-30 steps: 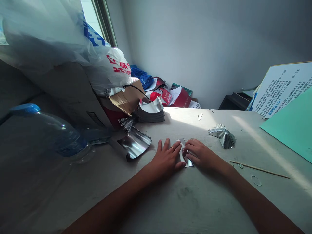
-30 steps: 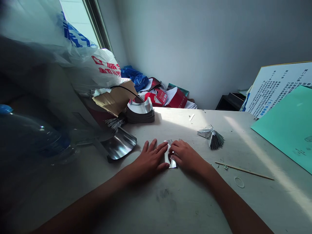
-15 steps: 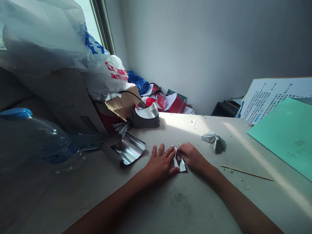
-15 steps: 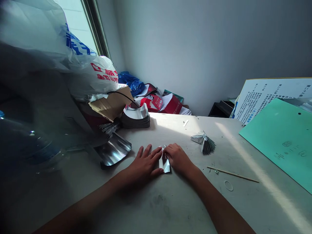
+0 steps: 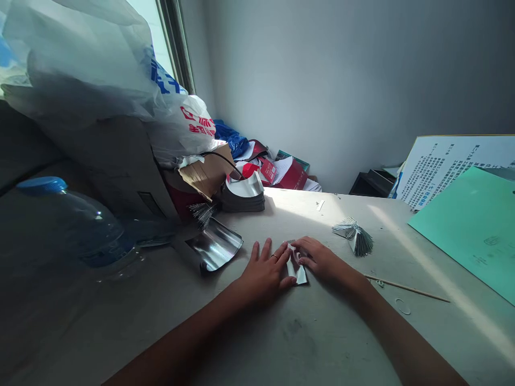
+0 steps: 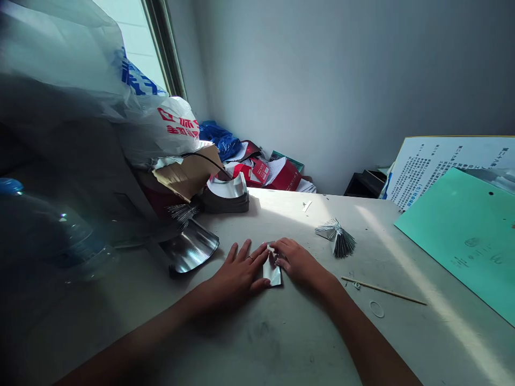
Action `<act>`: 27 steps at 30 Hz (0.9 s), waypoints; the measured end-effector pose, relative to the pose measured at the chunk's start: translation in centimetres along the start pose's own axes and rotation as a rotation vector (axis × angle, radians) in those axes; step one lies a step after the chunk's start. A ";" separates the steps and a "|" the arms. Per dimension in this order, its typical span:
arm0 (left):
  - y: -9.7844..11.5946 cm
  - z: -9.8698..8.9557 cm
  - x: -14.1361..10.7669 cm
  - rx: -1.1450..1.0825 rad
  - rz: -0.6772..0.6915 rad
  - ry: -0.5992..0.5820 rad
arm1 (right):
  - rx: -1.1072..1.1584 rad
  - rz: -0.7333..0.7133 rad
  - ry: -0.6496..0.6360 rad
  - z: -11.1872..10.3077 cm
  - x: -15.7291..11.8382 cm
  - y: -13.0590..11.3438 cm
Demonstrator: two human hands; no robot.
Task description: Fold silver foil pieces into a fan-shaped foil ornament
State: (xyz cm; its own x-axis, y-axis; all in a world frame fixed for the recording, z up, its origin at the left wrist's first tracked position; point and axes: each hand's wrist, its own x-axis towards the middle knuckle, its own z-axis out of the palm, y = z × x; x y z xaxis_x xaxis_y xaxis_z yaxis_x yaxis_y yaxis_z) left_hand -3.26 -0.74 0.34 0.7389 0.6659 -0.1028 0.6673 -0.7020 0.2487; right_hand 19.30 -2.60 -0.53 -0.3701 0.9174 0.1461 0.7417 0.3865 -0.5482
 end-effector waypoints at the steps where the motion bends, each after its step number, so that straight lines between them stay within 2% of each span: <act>1: 0.0 -0.1 0.0 0.002 -0.002 -0.001 | -0.013 0.007 -0.023 -0.2 -0.1 0.0; 7: 0.2 -0.3 0.0 0.005 -0.013 -0.014 | -0.097 0.086 -0.198 -1.1 -0.6 0.0; 13: 0.3 -0.5 0.1 0.034 -0.048 -0.038 | -0.107 0.100 -0.246 -1.4 -0.5 0.7; 19: 0.3 -0.6 0.1 0.033 -0.033 -0.040 | -0.096 0.201 -0.311 -1.8 -0.5 0.7; 27: 0.9 -1.5 -0.2 0.049 -0.040 -0.100 | -0.041 0.163 -0.370 -2.2 -0.5 0.4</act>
State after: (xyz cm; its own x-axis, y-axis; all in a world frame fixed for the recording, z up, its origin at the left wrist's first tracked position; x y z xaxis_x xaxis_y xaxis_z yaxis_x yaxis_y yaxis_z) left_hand -3.01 -1.12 2.02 0.7158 0.6666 -0.2082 0.6982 -0.6887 0.1954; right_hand 20.99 -2.69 1.01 -0.4164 0.8741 -0.2503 0.8261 0.2488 -0.5056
